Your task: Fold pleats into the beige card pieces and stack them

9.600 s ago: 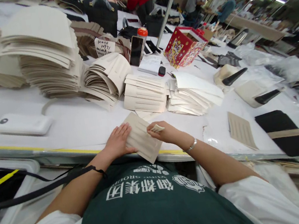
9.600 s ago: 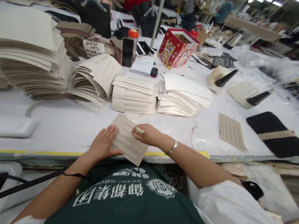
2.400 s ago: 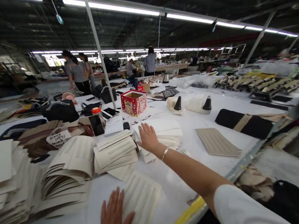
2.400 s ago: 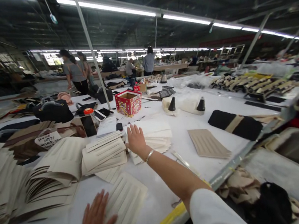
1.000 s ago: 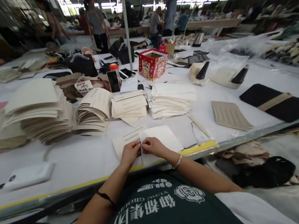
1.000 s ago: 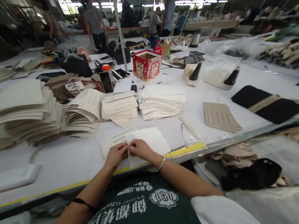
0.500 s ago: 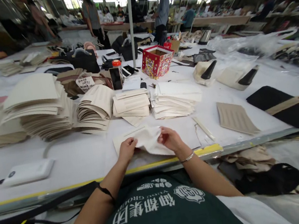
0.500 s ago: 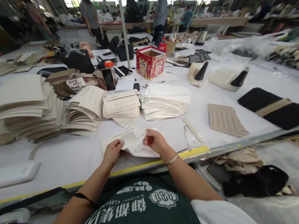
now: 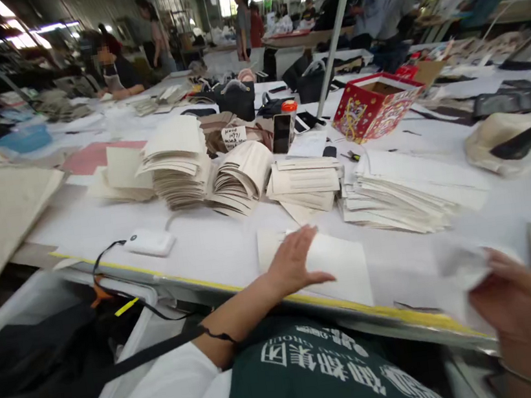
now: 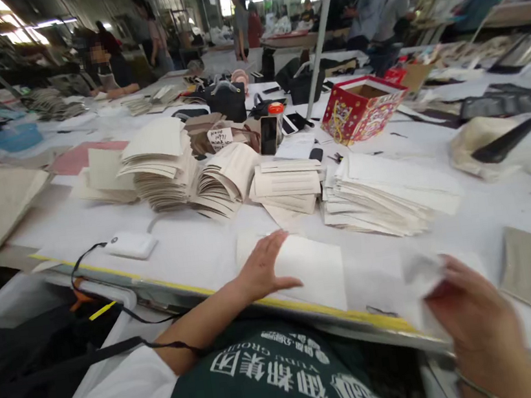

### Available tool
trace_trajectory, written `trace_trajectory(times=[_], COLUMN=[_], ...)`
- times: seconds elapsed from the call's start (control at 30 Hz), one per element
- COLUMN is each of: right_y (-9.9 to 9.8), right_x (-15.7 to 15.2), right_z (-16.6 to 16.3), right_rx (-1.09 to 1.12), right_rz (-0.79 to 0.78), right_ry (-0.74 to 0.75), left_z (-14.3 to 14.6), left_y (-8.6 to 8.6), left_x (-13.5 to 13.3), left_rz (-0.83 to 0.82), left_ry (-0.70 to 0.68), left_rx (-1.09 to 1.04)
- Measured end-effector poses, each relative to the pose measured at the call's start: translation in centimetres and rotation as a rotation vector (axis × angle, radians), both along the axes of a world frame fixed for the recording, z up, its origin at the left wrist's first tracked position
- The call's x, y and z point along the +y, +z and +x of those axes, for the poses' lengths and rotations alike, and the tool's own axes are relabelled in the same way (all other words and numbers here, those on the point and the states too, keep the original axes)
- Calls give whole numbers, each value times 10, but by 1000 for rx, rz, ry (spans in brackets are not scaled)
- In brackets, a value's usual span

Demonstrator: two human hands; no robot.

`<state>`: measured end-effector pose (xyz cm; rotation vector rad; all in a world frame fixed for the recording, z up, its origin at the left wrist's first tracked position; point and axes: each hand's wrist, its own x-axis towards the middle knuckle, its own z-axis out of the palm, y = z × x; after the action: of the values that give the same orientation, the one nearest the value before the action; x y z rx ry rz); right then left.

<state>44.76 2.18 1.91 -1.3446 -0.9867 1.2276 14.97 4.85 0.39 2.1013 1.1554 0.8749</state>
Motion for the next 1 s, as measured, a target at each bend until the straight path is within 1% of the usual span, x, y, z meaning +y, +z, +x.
trace_trajectory(times=[0.03, 0.07, 0.1, 0.13, 0.17, 0.2, 0.23, 0.27, 0.33, 0.37, 0.4, 0.47, 0.53, 0.57, 0.6, 0.63, 0.7, 0.73, 0.77, 0.8, 0.83, 0.9, 0.93, 0.97, 1.0], right_y=[4, 9, 13, 18, 21, 23, 24, 22, 12, 3, -8, -31, -53, -62, -70, -77, -86, -89, -90, -91, -89, -81, -73, -64, -53], right_x=[-1, -3, -4, -6, -6, -7, -6, -6, -5, -5, -7, -13, -23, -29, -34, -38, -45, -48, -50, -52, -53, -54, -54, -52, -50], right_z=[-25, -52, -79, -104, -125, -142, -152, -158, -155, -150, -144, -131, -121, -117, -114, -112, -110, -109, -108, -108, -107, -107, -107, -106, -105], right_rx=[40, 46, 18, -51, -125, -195, -272, -351, -525, -618, -709, -877, -1028, -1100, -1168, -1230, -1330, -1360, -1372, -1369, -1354, -1300, -1269, -1240, -1215], right_rz=[5, -5, 0, 34, 118, 197, 271, 329, 374, 381, 390, 421, 455, 460, 458, 453, 453, 465, 487, 518, 551, 603, 615, 617, 608], right_ry=[35, 142, 287, 436, 525, 598, 630, 625, 569, 538, 513, 502, 510, 514, 517, 515, 493, 481, 474, 476, 487, 542, 576, 604, 626], left_z=[5, 8, 9, 7, 1, -8, -21, -37, -79, -103, -127, -171, -203, -214, -220, -221, -212, -201, -186, -170, -151, -113, -96, -81, -70], left_y=[7, 13, 18, 20, 21, 19, 16, 12, 3, -2, -5, -9, -11, -12, -13, -13, -15, -17, -19, -22, -25, -31, -32, -32, -29], left_x=[-10, -20, -28, -34, -38, -39, -38, -34, -23, -16, -9, 4, 12, 14, 15, 14, 10, 7, 3, -2, -6, -15, -18, -20, -21], left_rz=[-23, -57, -92, -127, -157, -181, -201, -212, -203, -180, -146, -72, -93, -122, -105, -23, 210, 328, 419, 476, 501, 460, 391, 294, 180], left_ry=[-135, -241, -290, -277, -202, -79, 71, 230, 489, 590, 682, 846, 914, 903, 878, 873, 866, 840, 775, 660, 502, 107, -85, -243, -360], left_rx=[-9, -30, -58, -89, -120, -151, -183, -214, -256, -239, -179, 6, 236, 357, 465, 542, 602, 586, 552, 513, 478, 451, 464, 482, 493])
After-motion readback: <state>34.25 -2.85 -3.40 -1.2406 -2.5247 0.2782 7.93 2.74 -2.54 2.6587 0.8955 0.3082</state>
